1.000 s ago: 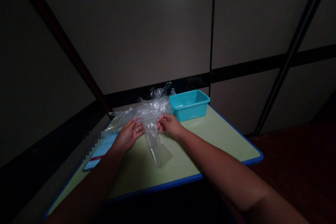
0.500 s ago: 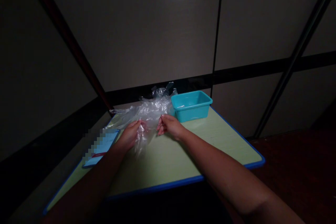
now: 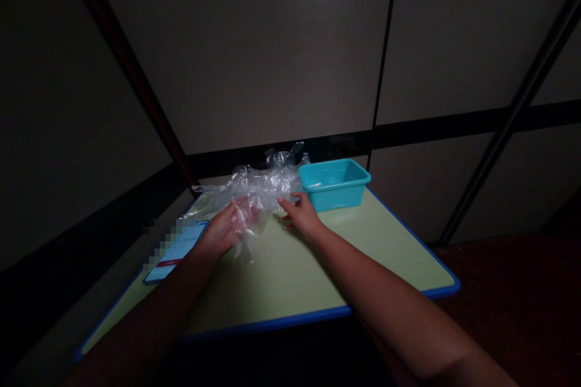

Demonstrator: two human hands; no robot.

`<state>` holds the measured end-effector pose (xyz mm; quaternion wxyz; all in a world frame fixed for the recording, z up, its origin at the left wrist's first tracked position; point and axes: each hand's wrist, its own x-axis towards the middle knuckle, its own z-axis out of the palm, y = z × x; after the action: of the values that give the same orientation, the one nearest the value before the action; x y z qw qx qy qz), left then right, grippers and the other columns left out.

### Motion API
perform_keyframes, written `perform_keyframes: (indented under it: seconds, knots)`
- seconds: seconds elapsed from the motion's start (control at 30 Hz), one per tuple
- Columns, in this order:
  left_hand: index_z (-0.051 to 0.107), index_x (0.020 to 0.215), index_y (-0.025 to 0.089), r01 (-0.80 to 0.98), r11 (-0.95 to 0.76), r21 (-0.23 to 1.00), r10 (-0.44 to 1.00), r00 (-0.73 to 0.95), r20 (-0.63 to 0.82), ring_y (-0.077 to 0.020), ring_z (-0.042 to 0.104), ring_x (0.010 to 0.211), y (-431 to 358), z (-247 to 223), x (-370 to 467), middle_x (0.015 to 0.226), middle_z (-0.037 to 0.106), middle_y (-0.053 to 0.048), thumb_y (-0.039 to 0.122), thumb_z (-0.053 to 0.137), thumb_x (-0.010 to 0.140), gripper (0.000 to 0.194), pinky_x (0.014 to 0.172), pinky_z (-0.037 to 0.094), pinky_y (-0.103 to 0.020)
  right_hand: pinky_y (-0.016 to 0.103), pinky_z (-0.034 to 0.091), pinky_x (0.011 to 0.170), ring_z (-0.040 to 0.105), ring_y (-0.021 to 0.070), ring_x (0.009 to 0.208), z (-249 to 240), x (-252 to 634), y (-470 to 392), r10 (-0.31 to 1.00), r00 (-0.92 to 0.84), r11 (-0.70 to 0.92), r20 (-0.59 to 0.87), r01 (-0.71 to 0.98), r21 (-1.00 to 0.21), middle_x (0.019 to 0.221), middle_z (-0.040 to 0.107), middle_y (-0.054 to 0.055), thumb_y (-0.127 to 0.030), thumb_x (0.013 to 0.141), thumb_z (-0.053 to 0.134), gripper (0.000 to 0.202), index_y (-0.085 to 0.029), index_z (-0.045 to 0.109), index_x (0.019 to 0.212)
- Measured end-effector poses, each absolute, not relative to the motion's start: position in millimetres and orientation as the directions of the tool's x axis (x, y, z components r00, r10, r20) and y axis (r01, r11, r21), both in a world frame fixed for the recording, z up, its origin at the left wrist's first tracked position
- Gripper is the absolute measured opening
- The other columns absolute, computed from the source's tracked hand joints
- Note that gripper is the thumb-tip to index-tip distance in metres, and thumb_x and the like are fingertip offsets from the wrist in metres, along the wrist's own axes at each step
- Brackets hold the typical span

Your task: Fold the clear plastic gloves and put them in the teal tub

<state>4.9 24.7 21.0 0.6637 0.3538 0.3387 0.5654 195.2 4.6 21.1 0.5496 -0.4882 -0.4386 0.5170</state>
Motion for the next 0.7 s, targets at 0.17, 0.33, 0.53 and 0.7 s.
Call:
perform_keyframes:
  seconds: [0.17, 0.33, 0.53, 0.7]
  knots:
    - [0.057, 0.112, 0.016, -0.534, 0.178, 0.826, 0.964, 0.262, -0.038, -0.0217, 0.066, 0.094, 20, 22, 8, 0.106, 0.068, -0.011, 0.025, 0.041, 0.092, 0.027, 0.082, 0.051, -0.036, 0.023, 0.045, 0.047, 0.058, 0.0139, 0.062, 11, 193, 6, 0.969, -0.241, -0.070, -0.054, -0.054, -0.996, 0.072, 0.061, 0.004, -0.046, 0.066, 0.073, 0.036, -0.014, 0.059, 0.075]
    - [0.058, 0.113, 0.012, -0.478, 0.222, 0.850, 0.938, 0.343, -0.052, -0.0230, 0.067, 0.087, 13, 24, 14, 0.094, 0.070, -0.012, 0.026, 0.044, 0.090, 0.030, 0.080, 0.051, -0.036, 0.023, 0.040, 0.051, 0.052, 0.0100, 0.054, 1, 190, 8, 0.951, -0.283, 0.101, 0.128, -0.108, -0.989, 0.061, 0.061, 0.001, -0.049, 0.058, 0.077, 0.039, -0.013, 0.063, 0.065]
    - [0.052, 0.096, 0.018, -0.371, 0.156, 0.915, 0.984, -0.026, -0.178, -0.0170, 0.065, 0.061, 18, 20, 7, 0.070, 0.064, -0.003, 0.019, 0.055, 0.082, 0.015, 0.062, 0.053, -0.031, 0.029, 0.046, 0.064, 0.060, 0.0149, 0.068, 3, 193, 11, 0.966, -0.237, 0.034, 0.104, -0.282, -0.959, 0.071, 0.067, 0.004, -0.049, 0.050, 0.082, 0.042, -0.015, 0.064, 0.067]
    - [0.056, 0.082, 0.018, -0.187, -0.033, 0.982, 0.989, -0.147, 0.005, -0.0103, 0.058, 0.060, 18, 18, 5, 0.071, 0.059, 0.001, 0.024, 0.064, 0.072, 0.013, 0.055, 0.048, -0.022, 0.033, 0.047, 0.075, 0.062, 0.0160, 0.071, 3, 194, 13, 0.976, -0.180, 0.047, 0.122, -0.371, -0.927, 0.071, 0.067, 0.003, -0.044, 0.045, 0.085, 0.041, -0.016, 0.061, 0.061]
